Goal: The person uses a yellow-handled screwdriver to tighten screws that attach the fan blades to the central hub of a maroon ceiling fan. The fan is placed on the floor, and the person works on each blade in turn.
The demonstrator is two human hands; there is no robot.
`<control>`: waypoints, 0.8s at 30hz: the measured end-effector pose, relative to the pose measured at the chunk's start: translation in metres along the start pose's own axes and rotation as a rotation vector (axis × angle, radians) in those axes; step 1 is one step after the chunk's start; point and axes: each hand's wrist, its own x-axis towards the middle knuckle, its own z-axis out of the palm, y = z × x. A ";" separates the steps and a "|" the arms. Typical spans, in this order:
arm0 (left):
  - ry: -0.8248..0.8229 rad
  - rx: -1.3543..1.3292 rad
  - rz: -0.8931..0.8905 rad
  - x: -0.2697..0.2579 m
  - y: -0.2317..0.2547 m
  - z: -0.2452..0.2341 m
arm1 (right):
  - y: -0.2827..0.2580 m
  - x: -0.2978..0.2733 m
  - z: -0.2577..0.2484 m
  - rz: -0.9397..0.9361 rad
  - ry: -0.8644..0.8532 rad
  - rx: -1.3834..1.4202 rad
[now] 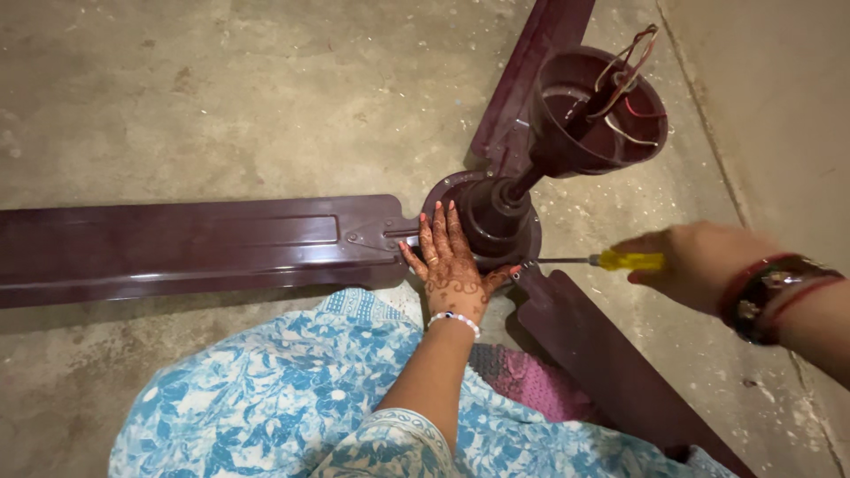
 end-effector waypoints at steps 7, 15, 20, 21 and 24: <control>-0.040 0.002 -0.018 0.002 0.002 0.000 | -0.010 -0.004 -0.032 -0.132 0.040 -0.428; 0.019 0.013 0.008 0.000 -0.001 0.004 | 0.004 0.009 -0.004 -0.125 0.061 0.000; -0.024 0.032 0.002 0.001 -0.001 0.003 | 0.010 0.011 0.014 -0.059 0.020 0.168; -0.005 0.027 0.006 0.000 -0.001 0.003 | 0.009 0.007 0.015 -0.062 0.031 0.171; 0.012 0.028 0.009 0.003 0.000 0.002 | 0.000 -0.004 0.010 0.011 0.020 -0.049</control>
